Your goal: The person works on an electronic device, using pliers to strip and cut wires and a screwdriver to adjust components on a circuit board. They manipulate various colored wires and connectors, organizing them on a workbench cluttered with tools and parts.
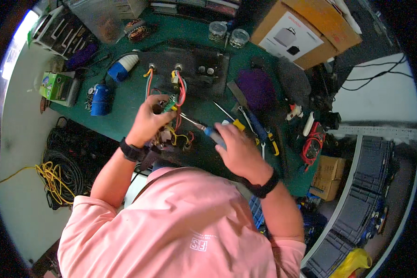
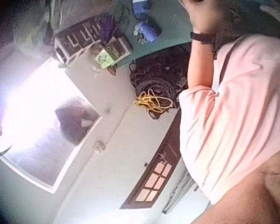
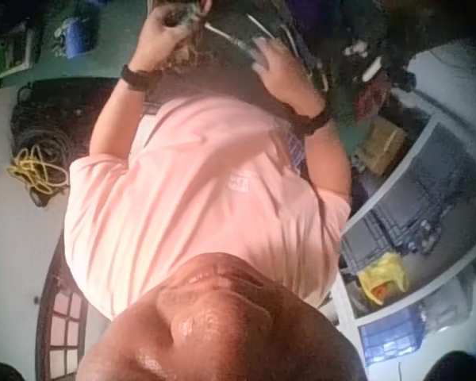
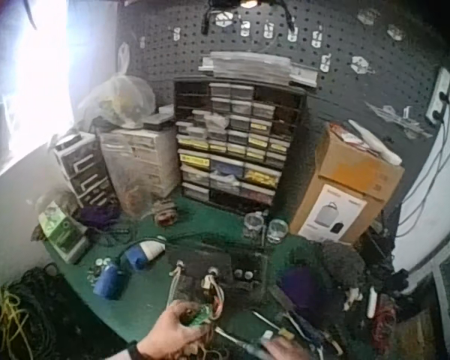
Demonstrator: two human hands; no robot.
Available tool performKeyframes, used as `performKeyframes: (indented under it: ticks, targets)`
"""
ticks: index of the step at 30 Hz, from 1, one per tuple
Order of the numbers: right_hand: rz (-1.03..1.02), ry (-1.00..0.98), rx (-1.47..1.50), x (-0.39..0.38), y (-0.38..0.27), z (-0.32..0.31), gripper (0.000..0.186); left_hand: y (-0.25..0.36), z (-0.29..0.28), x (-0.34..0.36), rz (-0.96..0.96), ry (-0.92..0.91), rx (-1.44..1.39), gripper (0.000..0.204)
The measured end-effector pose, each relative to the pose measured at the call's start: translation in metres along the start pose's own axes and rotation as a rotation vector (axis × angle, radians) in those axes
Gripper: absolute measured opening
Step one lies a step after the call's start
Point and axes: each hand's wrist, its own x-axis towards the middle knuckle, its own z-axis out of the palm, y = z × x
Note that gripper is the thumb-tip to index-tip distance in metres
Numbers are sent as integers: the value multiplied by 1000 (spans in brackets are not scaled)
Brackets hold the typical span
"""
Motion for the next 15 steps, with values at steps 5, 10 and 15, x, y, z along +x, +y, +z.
performKeyframes:
  ticks: [5, 10, 15]
  targets:
    - [-192, 120, -499, 35, -17, -61, 33, 20, -20, 8, -97, -153, 71, 50]
    - [-233, 13, -631, 58, -28, -84, 36, 33, -21, 8, -128, -219, 59, 59]
    - [-427, 167, -787, 72, -25, -74, 25, 27, -20, 8, -77, -178, 70, 60]
